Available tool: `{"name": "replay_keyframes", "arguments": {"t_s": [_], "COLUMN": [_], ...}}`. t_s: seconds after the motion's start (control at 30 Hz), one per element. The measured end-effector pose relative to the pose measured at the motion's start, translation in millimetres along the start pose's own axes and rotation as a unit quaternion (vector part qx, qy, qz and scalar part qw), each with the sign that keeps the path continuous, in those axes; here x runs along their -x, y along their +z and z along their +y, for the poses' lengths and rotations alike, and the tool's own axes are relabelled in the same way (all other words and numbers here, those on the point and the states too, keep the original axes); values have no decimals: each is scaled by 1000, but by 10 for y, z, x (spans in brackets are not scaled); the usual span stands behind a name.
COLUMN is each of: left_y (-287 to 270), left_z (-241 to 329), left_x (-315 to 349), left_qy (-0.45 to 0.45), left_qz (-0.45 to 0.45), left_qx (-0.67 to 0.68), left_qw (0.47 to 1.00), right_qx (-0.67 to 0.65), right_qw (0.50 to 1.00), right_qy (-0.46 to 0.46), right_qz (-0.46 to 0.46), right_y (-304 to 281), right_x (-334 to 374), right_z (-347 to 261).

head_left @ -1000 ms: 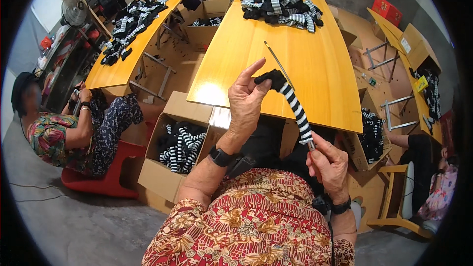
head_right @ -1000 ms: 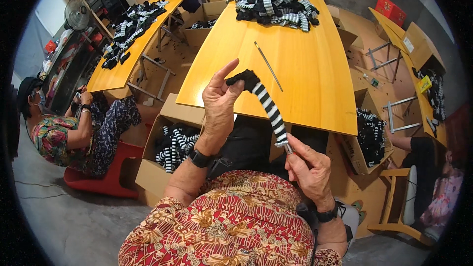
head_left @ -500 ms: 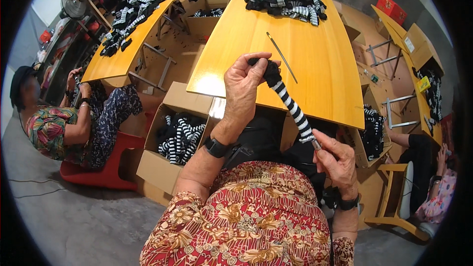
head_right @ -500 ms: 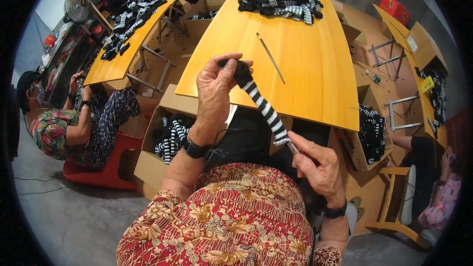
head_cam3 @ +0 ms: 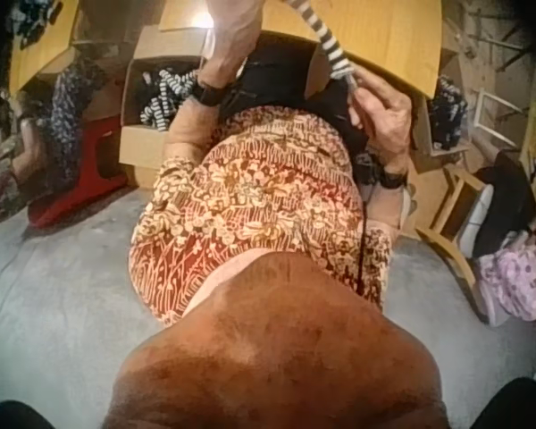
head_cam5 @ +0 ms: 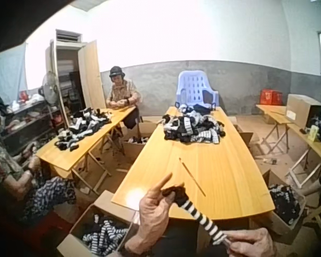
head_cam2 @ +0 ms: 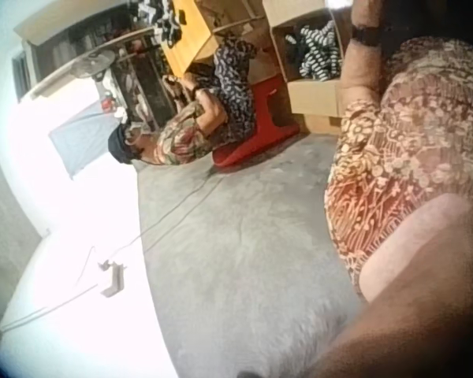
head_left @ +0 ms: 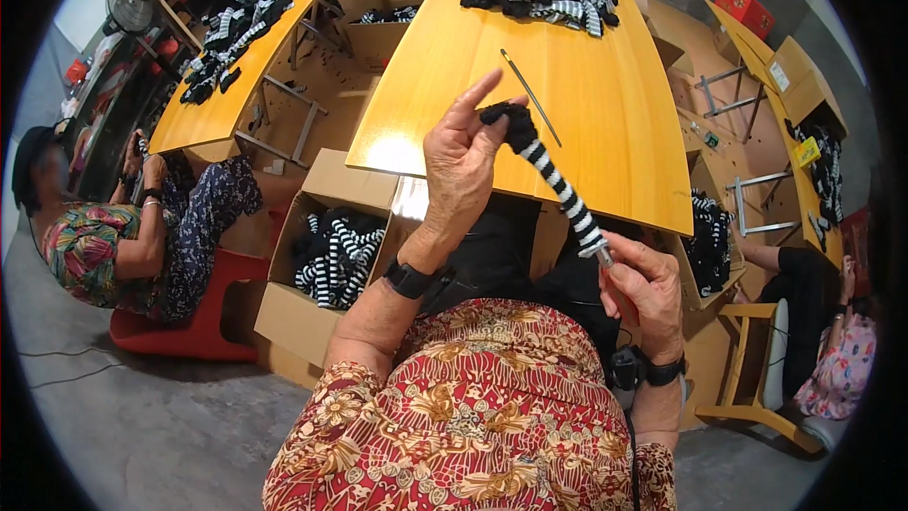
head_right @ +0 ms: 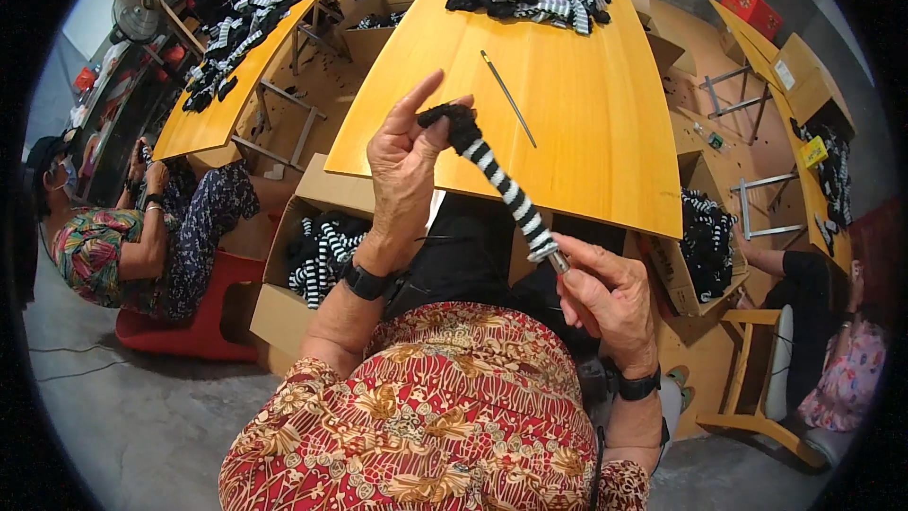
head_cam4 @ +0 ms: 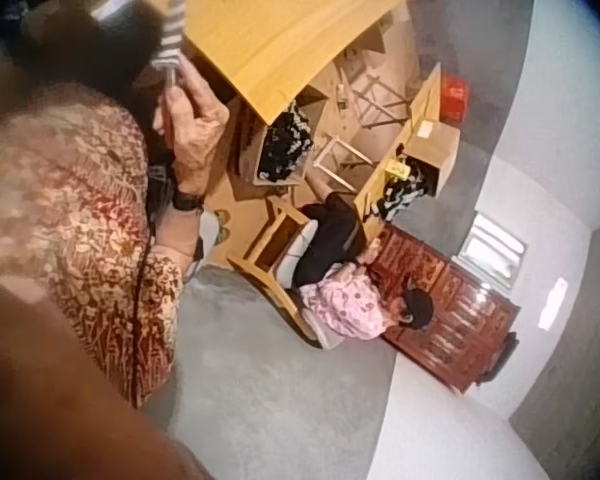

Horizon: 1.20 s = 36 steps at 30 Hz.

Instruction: The person sits at a table and uses a red-handled seam ripper to manipulate the fabric of black and white striped socks. They repeatedly insert the tool into the sock's opening and pull the fabric, likely to finish or repair the edges. The person handles multiple socks one by one, placing them on the table after working on them.

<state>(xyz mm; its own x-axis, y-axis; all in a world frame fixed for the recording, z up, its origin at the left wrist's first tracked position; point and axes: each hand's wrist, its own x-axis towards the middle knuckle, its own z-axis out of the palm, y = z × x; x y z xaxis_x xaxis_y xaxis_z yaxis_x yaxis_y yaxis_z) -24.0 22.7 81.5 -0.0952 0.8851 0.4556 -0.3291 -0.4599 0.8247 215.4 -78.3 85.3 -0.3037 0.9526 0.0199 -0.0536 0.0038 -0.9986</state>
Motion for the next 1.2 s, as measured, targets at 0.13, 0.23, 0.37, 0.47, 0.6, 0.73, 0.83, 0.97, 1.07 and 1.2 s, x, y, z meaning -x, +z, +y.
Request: {"name": "replay_keyframes", "arguments": {"t_s": [0.13, 0.23, 0.37, 0.47, 0.6, 0.73, 0.83, 0.97, 1.07, 1.2], "left_y": [-2, 37, 5, -4, 7, 62, 121, 181, 103, -94], "left_z": [-4, -13, -26, -28, -73, -36, -37, -90, -136, 63], "left_x": [-14, -19, -31, 15, 11, 36, 42, 114, 55, -19], "left_qy": [13, 28, 10, 21, -2, -49, -96, -77, -89, -127], "left_qz": [6, 25, 36, 37, 30, 18, -16, -1, 1, -47], "left_qx": [10, 13, -2, 11, 42, 71, 172, 214, 185, 182], "left_qw": [1000, 999, 999, 999, 999, 996, 980, 974, 979, 974], "right_qx": [-79, -63, 23, 69, 91, 142, 125, 118, 150, 154], "right_qw": [997, 998, 998, 993, 984, 972, 968, 965, 960, 965], "right_qy": [21, 1, -51, -77, -117, -157, -192, -199, -204, -196], "right_qz": [-5, 18, 36, 58, 96, 102, 102, 126, 118, 80], "right_y": [-15, 15, 126, 175, 231, 229, 251, 393, 390, 271], "right_x": [-6, -10, -43, -11, -44, -7, -25, -132, -217, -172], "right_z": [86, 114, 104, 145, 209, 241, 242, 237, 256, 237]}}
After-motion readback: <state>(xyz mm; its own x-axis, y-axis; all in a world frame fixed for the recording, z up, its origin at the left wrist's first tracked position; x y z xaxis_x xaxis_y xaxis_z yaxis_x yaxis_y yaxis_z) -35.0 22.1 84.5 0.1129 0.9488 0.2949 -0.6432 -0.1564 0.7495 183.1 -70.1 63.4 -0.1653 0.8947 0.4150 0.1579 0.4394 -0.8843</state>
